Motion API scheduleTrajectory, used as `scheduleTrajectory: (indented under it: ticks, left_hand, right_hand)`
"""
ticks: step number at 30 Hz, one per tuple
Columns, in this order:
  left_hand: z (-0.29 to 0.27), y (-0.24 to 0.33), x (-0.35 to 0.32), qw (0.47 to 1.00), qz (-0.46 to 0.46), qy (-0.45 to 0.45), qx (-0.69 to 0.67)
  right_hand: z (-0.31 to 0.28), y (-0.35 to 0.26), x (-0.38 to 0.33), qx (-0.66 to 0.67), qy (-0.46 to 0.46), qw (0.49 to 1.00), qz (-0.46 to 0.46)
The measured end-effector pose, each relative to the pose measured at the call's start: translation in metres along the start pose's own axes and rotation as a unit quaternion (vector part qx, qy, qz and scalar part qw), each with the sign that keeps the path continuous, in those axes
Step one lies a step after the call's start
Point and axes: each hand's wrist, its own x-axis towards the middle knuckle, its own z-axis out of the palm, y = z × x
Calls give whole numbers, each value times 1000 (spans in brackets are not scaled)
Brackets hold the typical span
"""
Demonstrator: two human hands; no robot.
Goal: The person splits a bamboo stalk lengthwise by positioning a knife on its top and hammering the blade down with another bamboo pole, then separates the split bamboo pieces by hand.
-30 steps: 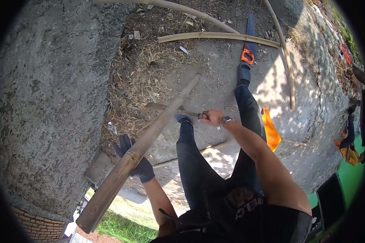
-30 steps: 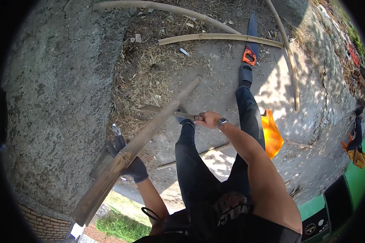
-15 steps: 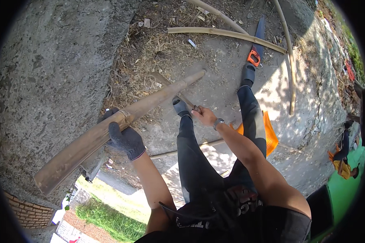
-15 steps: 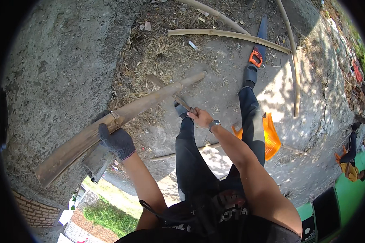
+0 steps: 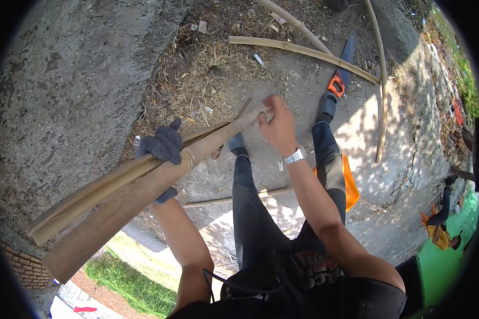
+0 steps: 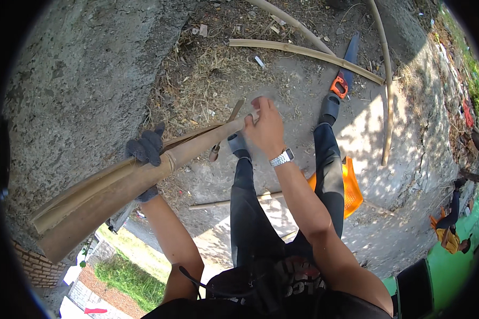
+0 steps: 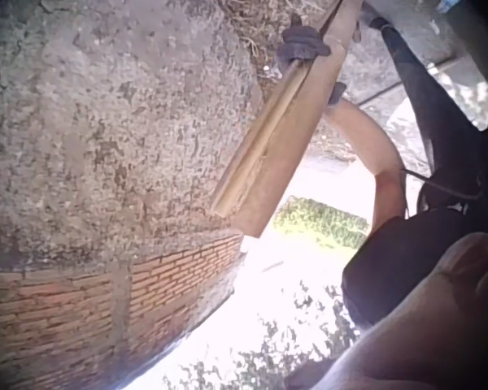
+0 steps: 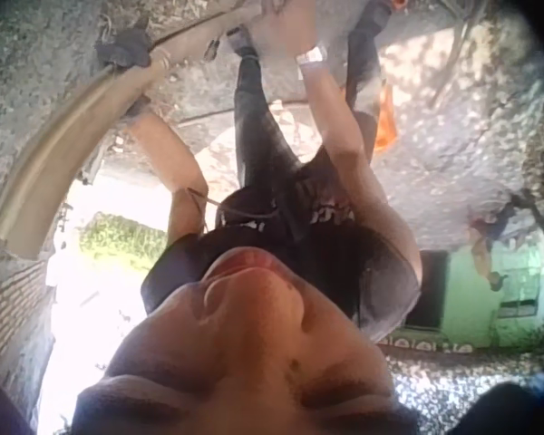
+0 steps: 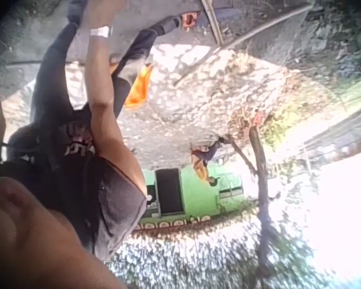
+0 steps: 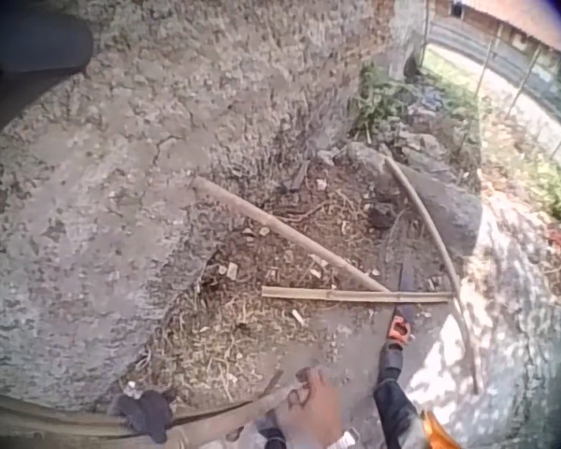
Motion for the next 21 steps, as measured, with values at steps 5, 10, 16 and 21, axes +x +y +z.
scheduleTrajectory:
  ticks: [5,10,16,21]
  left_hand:
    - [16,-6,31,999,36,13,-29]
    - [25,-16,54,992,118,14,31]
    - [-9,-193,10,860,-192,-31,472]
    - [-13,-303,20,754,-156,-6,638]
  right_hand:
    - [-25,-8,39,-227,-73,928,-287]
    - [5,37,73,-349,-64,847,-396]
    - [-2,62,90,-362,-145,820,-419]
    - [0,54,103,-364,-198,820,-395]
